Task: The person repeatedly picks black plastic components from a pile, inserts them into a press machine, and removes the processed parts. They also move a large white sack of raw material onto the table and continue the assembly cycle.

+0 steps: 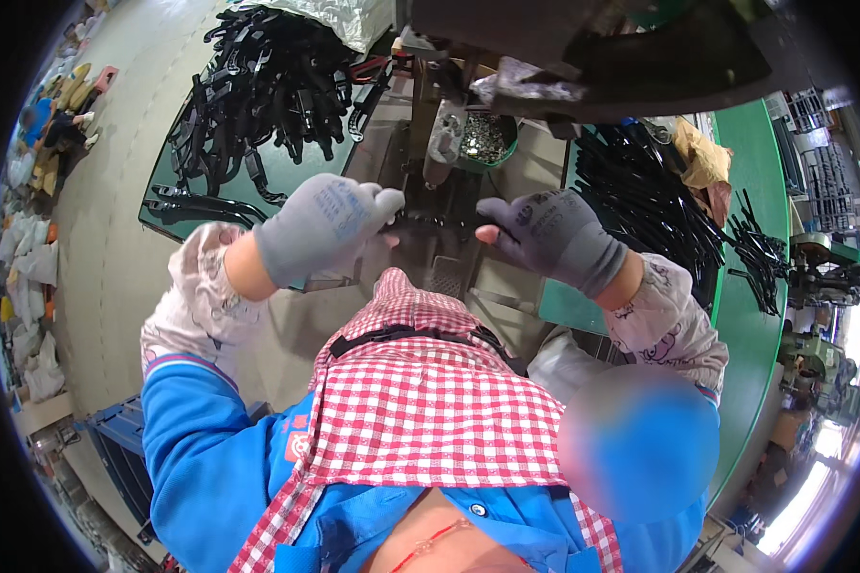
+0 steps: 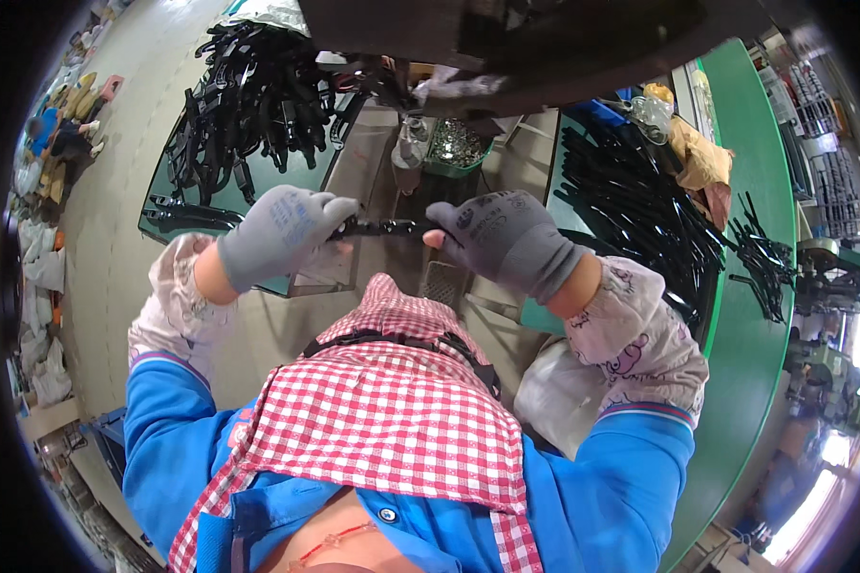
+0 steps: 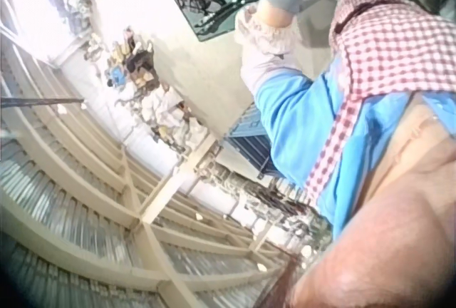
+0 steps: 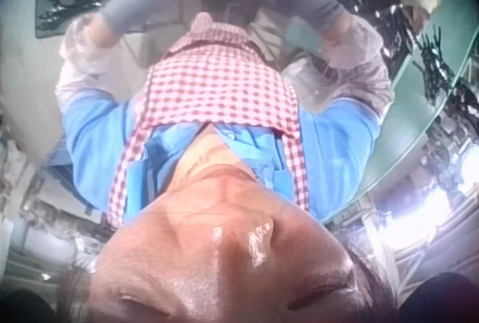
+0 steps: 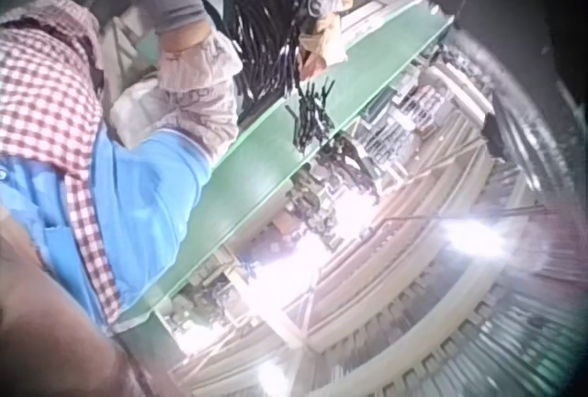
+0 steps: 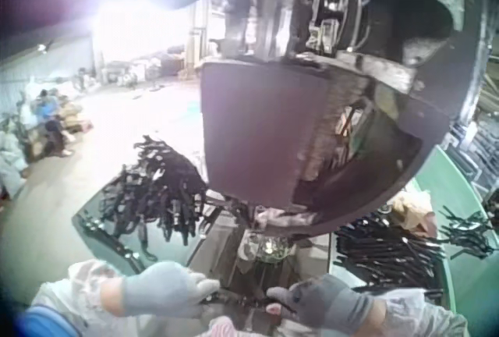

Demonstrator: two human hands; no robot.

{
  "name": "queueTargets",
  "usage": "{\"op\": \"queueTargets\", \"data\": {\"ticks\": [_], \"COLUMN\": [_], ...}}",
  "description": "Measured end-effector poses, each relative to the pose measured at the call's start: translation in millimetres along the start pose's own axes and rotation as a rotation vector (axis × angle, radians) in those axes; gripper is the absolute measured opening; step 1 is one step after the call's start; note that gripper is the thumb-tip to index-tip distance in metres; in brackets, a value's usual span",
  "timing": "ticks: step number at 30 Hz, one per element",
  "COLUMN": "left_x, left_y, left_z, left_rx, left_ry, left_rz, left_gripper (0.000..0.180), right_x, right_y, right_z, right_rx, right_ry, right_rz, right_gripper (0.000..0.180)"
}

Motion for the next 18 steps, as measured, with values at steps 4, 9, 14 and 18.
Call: {"op": "queueTargets", "data": {"ticks": [4,9,14,18], "left_x": [28,50,67,73], "left_y": [11,21,58,79], "left_z": [7,6,-35,-47], "left_rx": [0.077,-0.091,-0.219,-0.405], "left_ry": [-0.054,0.061,0.247,0.336], "left_rz": [-0.011,0.099,0.157,0.299], "left_gripper": [0.035,0.038,0.039,0.033], "right_x": [10,-2,-13,-60], "right_y": [26,36,44,43], "right_z": [8,10,-32,-16], "right_rx": [-0.107,-0.125,-0.352,-0.286], "right_ry": [-0.135,-0.086,-0.245,-0.134], "right_rz": [0.016,0.121,0.1,0.166], "right_gripper": [0.036,0.038,0.033,0.032]}}
Point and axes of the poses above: each hand's wrist, its own y-axis towards the middle knuckle, its own z-axis out of the palm, x = y × z, the point moved 7 cm from there along y, towards the middle knuckle, and after that the axes turned 6 degrees about y, right-handed, at the moved point
